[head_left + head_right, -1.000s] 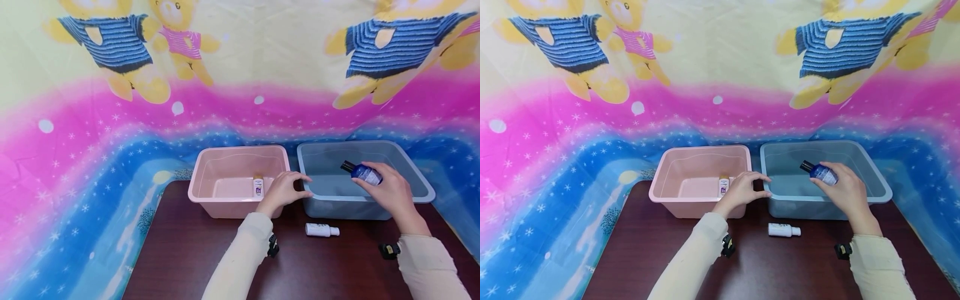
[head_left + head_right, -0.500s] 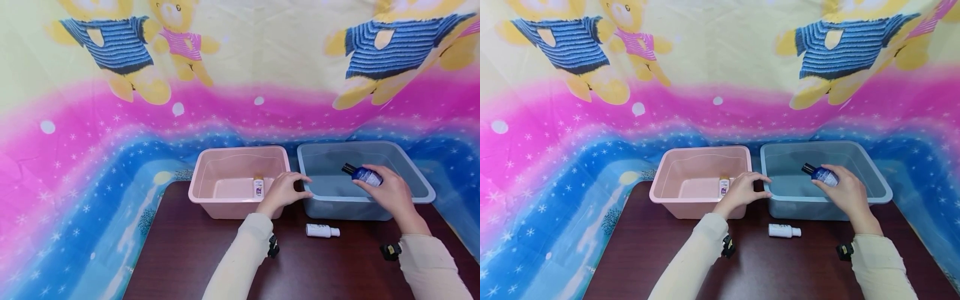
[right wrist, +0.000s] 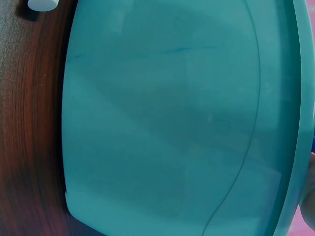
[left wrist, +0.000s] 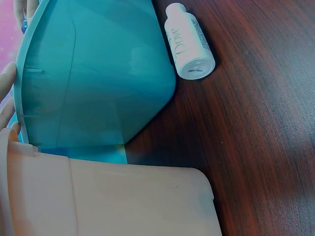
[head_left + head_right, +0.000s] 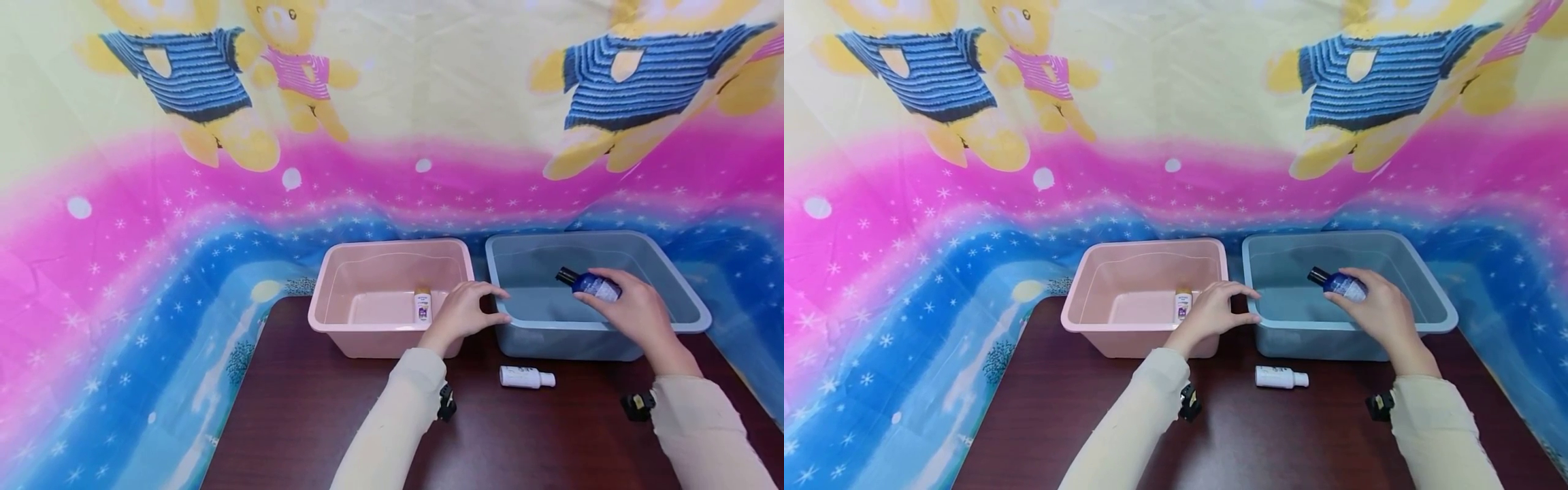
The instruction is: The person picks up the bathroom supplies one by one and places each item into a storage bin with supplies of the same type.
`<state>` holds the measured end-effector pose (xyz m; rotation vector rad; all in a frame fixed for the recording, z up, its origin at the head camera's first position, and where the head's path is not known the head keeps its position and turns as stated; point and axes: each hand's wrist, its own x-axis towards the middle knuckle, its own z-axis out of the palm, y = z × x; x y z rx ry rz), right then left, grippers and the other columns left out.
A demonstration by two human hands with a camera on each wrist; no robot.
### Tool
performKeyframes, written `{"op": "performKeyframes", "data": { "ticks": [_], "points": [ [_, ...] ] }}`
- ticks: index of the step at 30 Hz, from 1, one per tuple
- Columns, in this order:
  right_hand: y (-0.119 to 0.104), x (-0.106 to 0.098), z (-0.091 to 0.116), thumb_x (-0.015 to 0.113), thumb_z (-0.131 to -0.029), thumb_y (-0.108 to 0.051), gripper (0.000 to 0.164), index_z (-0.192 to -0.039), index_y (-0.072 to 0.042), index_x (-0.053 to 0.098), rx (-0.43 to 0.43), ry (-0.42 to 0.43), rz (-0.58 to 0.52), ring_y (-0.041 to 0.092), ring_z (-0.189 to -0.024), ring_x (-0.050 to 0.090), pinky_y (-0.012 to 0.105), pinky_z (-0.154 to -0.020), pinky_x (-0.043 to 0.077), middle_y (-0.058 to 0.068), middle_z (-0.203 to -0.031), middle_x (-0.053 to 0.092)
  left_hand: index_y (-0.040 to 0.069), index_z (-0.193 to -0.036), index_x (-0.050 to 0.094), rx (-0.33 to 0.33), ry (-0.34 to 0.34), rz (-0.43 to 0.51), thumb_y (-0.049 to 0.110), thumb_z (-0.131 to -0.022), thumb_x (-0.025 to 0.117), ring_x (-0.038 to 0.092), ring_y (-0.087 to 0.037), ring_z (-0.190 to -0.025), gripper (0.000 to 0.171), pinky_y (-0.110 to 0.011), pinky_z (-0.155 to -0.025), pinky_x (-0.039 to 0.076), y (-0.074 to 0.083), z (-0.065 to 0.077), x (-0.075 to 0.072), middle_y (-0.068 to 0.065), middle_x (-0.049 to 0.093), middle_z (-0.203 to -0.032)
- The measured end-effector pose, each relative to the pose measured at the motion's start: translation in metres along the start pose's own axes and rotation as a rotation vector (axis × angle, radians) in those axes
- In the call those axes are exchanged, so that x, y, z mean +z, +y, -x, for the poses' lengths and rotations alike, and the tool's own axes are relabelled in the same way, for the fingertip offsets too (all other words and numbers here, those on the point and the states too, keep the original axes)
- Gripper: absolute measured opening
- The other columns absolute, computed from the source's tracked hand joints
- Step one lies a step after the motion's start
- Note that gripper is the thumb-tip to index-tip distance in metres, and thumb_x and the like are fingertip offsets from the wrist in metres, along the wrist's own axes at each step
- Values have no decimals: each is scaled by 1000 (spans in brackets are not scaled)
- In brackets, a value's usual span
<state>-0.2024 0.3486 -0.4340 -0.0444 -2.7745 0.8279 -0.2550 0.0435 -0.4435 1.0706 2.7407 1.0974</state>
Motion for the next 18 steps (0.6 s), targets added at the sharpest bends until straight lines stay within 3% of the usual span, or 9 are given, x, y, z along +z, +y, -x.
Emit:
{"op": "performKeyframes", "data": {
  "ticks": [8, 18],
  "points": [
    [4, 1, -6, 71, -87, -54, 73, -140, -6, 54, -8, -40, 27, 47, -103, 48, 59, -68, 53, 31, -130, 49, 30, -118, 71, -1, -3, -1, 44, -85, 77, 56, -11, -117, 37, -27, -106, 38, 0, 0, 1, 16, 65, -119],
    [7, 2, -16, 69, -86, -57, 77, -139, -4, 52, -22, -96, 46, 40, -91, 53, 39, -55, 51, 29, -120, 53, 31, -118, 71, -7, -1, 11, 45, -84, 77, 54, -3, -114, 37, -26, -104, 39, -1, 0, -1, 17, 65, -119]
  ]
}}
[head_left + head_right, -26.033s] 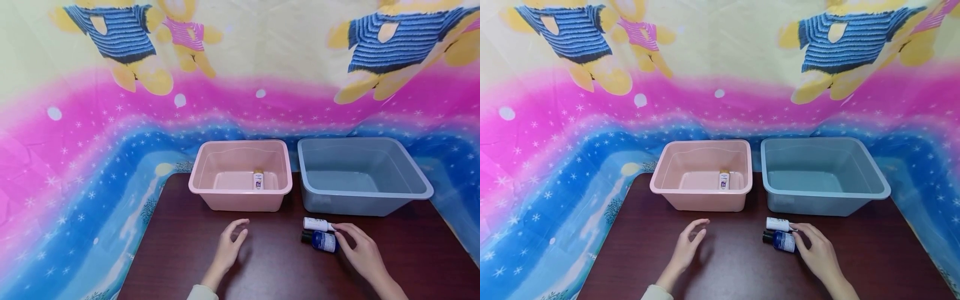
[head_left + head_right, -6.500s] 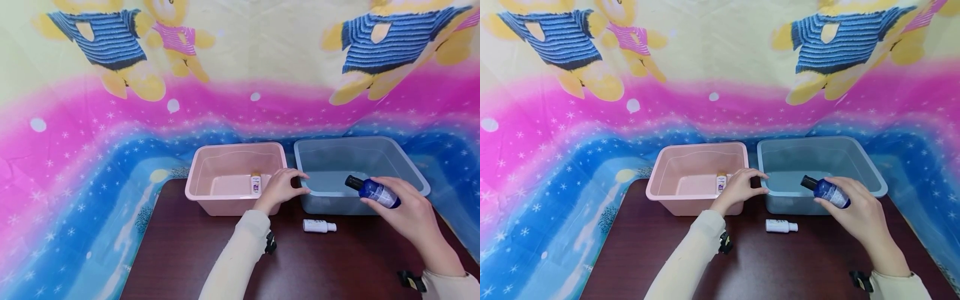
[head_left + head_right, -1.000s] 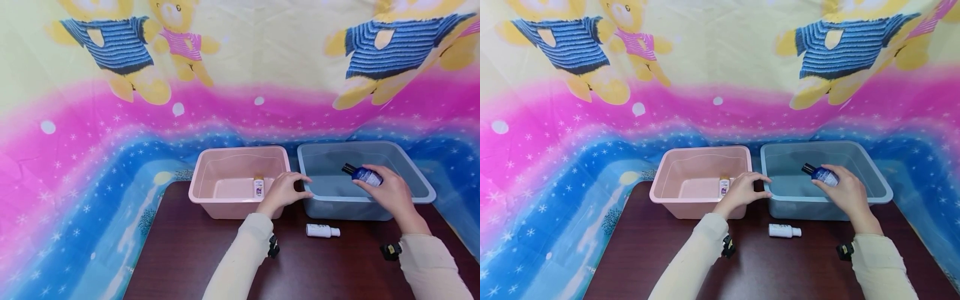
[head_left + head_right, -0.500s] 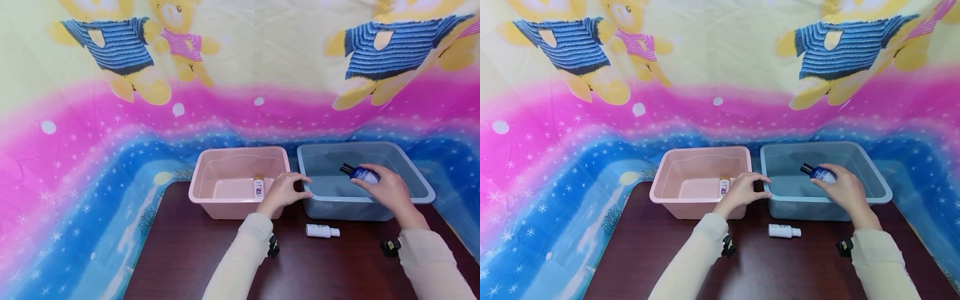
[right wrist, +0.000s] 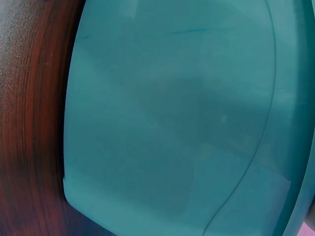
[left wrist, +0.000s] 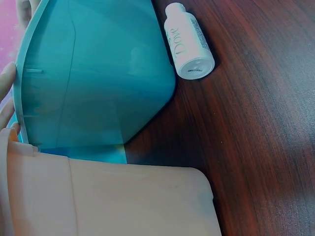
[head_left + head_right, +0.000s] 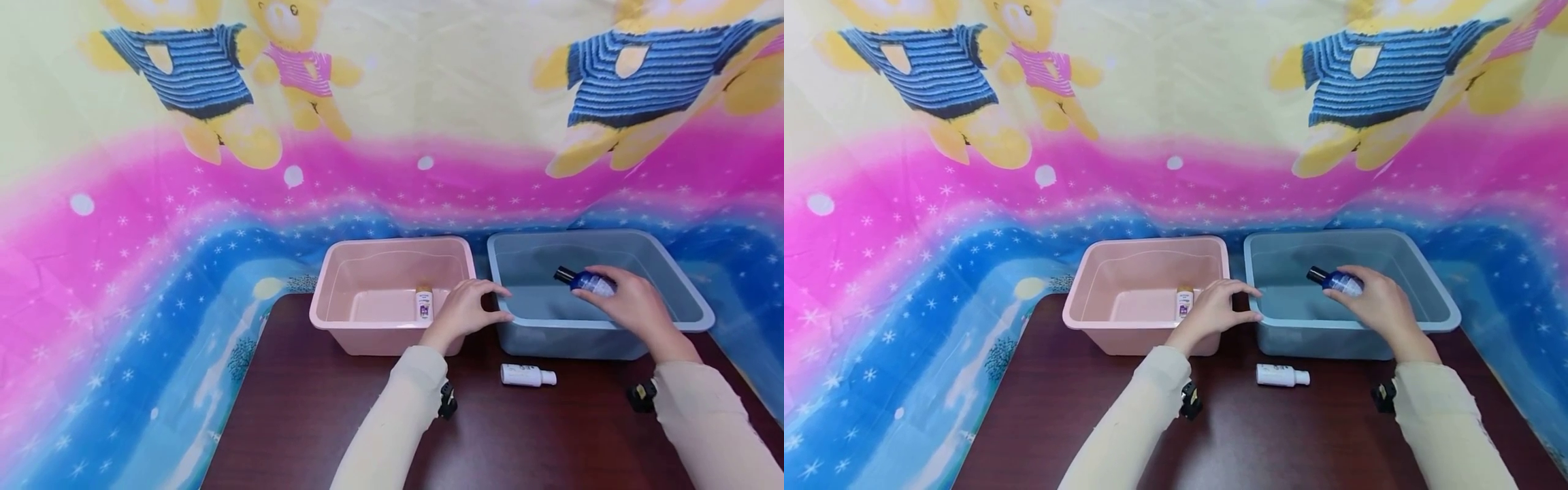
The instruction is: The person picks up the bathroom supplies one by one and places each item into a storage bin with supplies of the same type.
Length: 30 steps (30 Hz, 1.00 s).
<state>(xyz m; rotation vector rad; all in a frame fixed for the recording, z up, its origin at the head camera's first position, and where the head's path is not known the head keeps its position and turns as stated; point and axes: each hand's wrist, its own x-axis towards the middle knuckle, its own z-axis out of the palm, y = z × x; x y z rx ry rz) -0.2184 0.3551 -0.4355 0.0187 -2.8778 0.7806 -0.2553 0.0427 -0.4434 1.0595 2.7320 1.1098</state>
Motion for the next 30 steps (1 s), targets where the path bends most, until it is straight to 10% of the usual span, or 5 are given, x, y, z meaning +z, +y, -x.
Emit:
{"op": "performKeyframes", "data": {
  "ticks": [30],
  "points": [
    [13, -6, -19, 63, -89, -61, 82, -142, -2, 47, 12, -175, -8, 38, -92, 53, 34, -59, 48, 31, -121, 50, 31, -119, 71, 4, -9, -18, 46, -85, 75, 54, -2, -114, 37, -25, -104, 39, -1, 0, 0, 17, 65, -120]
  ]
}}
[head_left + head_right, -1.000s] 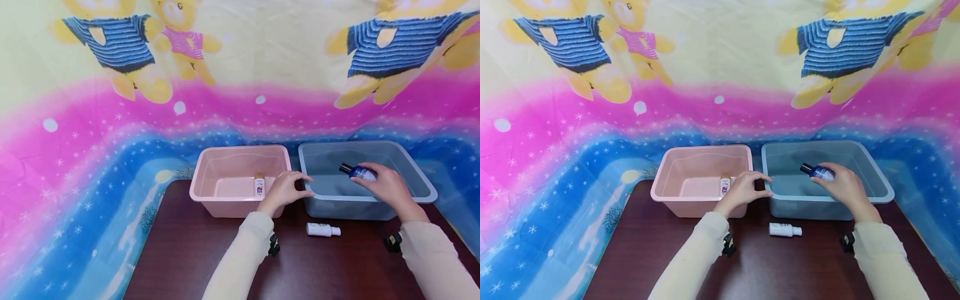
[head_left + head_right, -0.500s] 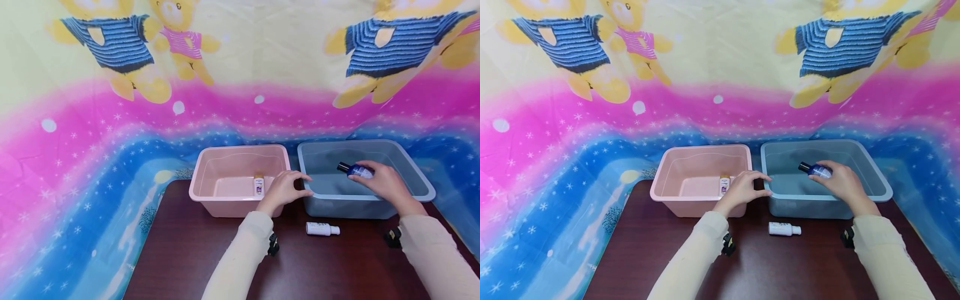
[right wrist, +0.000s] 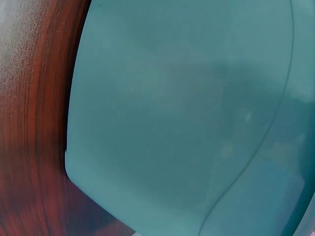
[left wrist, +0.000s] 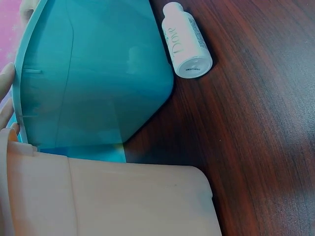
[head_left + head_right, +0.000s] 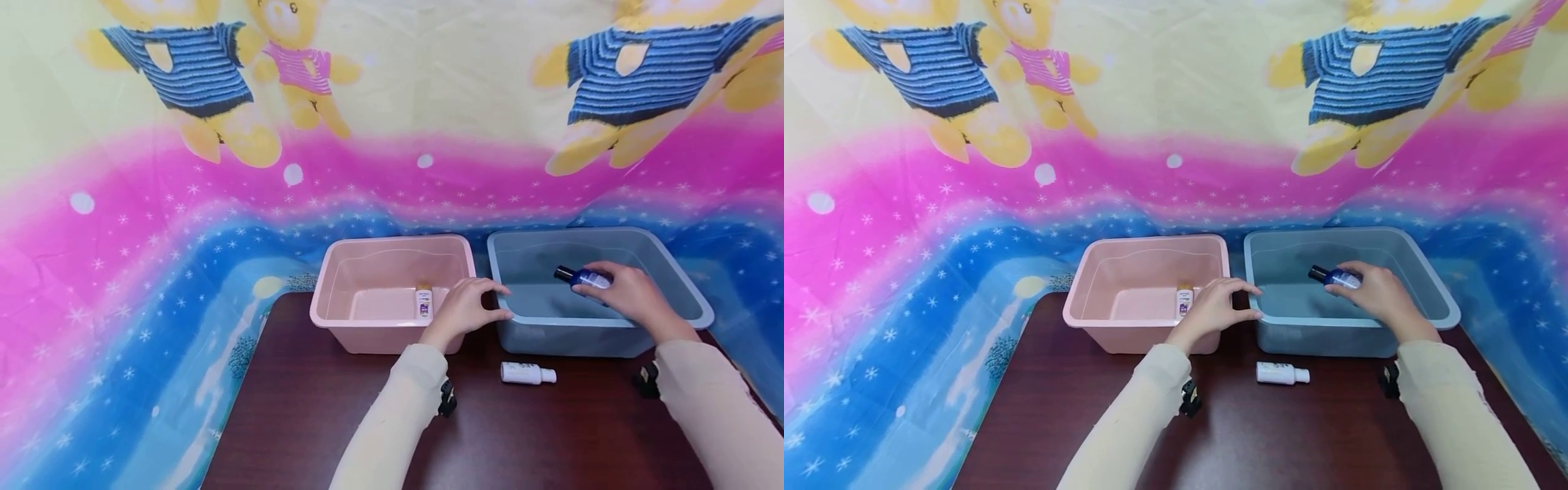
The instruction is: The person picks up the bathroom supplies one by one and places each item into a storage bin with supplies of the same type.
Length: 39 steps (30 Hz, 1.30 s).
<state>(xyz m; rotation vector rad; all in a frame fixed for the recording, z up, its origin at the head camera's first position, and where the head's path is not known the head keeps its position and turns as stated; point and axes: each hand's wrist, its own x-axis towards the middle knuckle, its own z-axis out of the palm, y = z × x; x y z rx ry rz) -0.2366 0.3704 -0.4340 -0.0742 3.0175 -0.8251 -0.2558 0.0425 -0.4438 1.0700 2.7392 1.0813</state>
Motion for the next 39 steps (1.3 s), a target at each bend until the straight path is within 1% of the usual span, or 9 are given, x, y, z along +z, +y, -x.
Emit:
{"op": "performKeyframes", "data": {
  "ticks": [4, 13, 21, 27, 30, 33, 36, 39],
  "points": [
    [2, -1, -2, 63, -88, -61, 82, -142, -2, 47, -1, -24, -15, 38, -93, 53, 34, -60, 49, 31, -123, 50, 31, -119, 71, 0, -4, 0, 45, -85, 76, 53, -2, -114, 37, -25, -105, 38, 1, 0, 0, 17, 65, -119],
    [5, -1, -11, 65, -89, -59, 80, -139, 1, 49, -18, -15, -6, 35, -89, 55, 34, -58, 48, 32, -120, 53, 30, -119, 71, 2, -5, -6, 45, -85, 75, 54, -2, -114, 37, -25, -106, 37, 0, 0, -1, 17, 65, -119],
    [8, -1, -14, 66, -88, -59, 81, -139, 1, 49, -21, -31, 8, 40, -97, 55, 36, -62, 51, 34, -125, 52, 30, -119, 71, 5, -3, 0, 45, -85, 75, 56, -9, -117, 38, -27, -106, 37, -1, -1, 0, 16, 65, -120],
    [10, -1, -16, 66, -89, -57, 80, -139, 2, 49, -20, -35, -5, 39, -96, 55, 37, -63, 51, 34, -124, 52, 30, -119, 71, 12, 2, -21, 46, -85, 75, 54, -1, -113, 38, -25, -107, 35, -1, -1, 0, 17, 66, -118],
    [12, -1, -17, 66, -89, -57, 80, -139, 3, 48, -17, -41, -9, 39, -95, 55, 36, -63, 51, 34, -125, 52, 30, -119, 71, 13, 6, -24, 46, -85, 75, 54, 0, -113, 38, -25, -108, 34, -1, -2, 1, 18, 66, -117],
    [14, -1, -18, 65, -89, -56, 80, -139, 4, 48, -20, -52, -8, 40, -97, 55, 40, -65, 52, 35, -126, 51, 31, -119, 71, 13, 5, -24, 47, -85, 75, 55, -3, -114, 38, -26, -108, 34, -1, -2, 1, 18, 65, -118],
    [15, 0, -18, 65, -89, -56, 81, -140, 4, 47, -27, -58, -7, 40, -99, 56, 46, -70, 54, 35, -126, 51, 30, -119, 71, 12, 2, -20, 46, -85, 75, 56, -7, -116, 38, -27, -109, 34, -1, -2, 1, 18, 65, -118],
    [17, 0, -19, 66, -89, -57, 82, -139, 5, 48, -38, -54, -2, 42, -100, 57, 52, -75, 54, 35, -125, 52, 30, -119, 71, 9, -1, -15, 46, -85, 75, 56, -7, -116, 38, -27, -109, 34, -1, -1, 1, 18, 65, -118]
  ]
}}
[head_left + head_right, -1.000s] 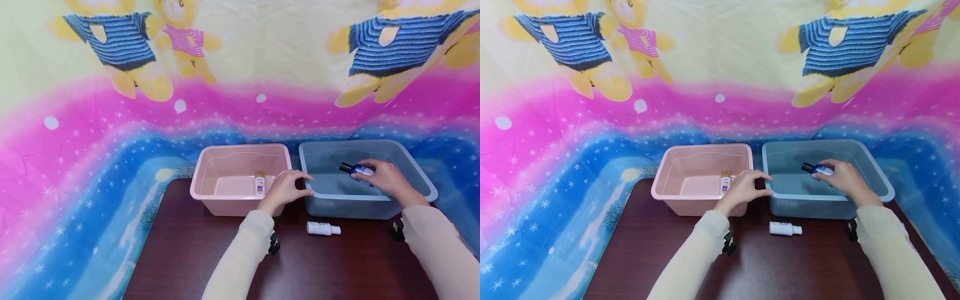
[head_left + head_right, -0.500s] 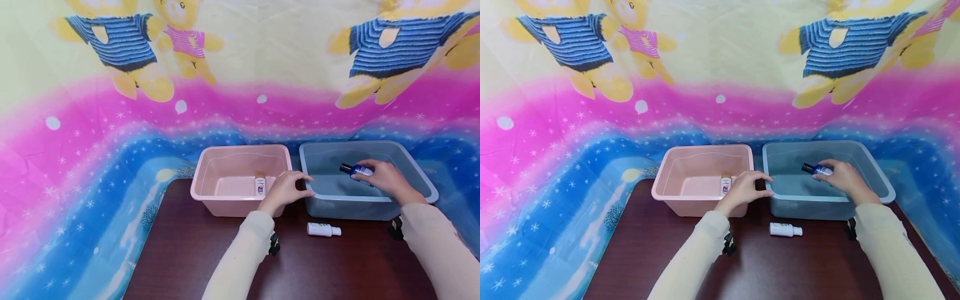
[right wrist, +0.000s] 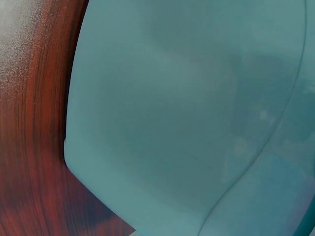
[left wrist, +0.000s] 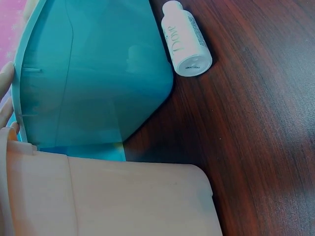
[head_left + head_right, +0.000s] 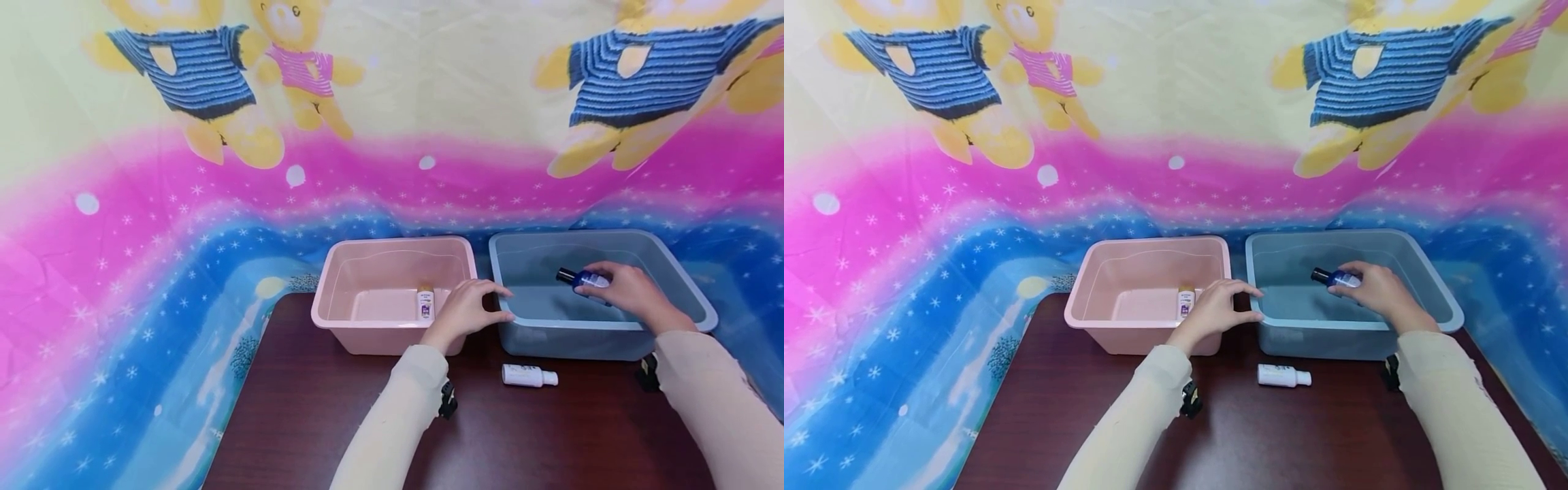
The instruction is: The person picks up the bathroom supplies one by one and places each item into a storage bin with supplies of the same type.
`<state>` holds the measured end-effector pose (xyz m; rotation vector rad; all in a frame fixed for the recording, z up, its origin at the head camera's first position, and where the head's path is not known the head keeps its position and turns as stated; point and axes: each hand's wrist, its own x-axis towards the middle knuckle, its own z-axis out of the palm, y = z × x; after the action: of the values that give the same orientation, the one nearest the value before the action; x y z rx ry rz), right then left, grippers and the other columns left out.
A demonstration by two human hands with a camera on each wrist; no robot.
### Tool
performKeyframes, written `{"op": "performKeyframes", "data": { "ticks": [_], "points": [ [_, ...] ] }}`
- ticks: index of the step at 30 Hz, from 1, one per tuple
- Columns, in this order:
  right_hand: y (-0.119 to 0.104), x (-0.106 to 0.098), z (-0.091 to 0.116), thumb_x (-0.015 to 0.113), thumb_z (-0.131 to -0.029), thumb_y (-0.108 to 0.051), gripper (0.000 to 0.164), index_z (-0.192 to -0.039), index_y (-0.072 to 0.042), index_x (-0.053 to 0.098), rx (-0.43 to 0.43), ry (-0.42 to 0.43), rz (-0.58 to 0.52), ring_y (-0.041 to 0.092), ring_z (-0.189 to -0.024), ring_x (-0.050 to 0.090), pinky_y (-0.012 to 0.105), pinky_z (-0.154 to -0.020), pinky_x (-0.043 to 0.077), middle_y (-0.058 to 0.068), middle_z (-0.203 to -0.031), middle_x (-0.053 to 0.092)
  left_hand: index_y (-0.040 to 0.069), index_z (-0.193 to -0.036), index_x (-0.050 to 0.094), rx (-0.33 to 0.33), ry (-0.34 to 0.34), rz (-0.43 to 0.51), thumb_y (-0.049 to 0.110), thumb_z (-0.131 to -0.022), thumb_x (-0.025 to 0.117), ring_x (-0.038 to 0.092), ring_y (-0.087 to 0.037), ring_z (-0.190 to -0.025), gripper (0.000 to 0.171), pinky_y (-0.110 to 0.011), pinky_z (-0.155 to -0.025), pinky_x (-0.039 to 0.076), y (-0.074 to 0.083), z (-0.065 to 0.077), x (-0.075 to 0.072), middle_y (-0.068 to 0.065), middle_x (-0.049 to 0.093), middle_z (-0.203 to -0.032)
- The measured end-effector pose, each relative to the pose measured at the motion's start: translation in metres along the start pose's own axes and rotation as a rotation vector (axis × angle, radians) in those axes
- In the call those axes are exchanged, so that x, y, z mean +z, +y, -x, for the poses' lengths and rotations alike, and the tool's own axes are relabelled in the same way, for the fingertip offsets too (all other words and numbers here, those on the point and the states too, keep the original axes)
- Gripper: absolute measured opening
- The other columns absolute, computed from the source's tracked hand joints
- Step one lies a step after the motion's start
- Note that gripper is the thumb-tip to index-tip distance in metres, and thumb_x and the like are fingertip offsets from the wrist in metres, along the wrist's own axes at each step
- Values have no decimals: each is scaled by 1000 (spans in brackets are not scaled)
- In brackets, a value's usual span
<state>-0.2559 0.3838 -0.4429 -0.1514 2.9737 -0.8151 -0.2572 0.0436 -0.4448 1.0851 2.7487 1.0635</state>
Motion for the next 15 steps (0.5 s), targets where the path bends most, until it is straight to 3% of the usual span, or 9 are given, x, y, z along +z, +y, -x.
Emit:
{"op": "performKeyframes", "data": {
  "ticks": [4, 15],
  "points": [
    [1, -1, -1, 67, -88, -56, 82, -138, 6, 49, -14, 6, 11, 43, -101, 56, 55, -77, 53, 36, -125, 52, 31, -119, 71, -6, -1, 2, 46, -85, 75, 54, -1, -114, 38, -26, -109, 34, 1, 0, -1, 18, 65, -118],
    [2, 0, -3, 67, -88, -56, 82, -138, 6, 49, -15, 3, 10, 45, -104, 55, 55, -77, 52, 36, -126, 52, 31, -119, 71, -21, -1, 15, 45, -85, 76, 53, -1, -113, 37, -26, -106, 36, 2, 1, -1, 19, 65, -118]
  ]
}}
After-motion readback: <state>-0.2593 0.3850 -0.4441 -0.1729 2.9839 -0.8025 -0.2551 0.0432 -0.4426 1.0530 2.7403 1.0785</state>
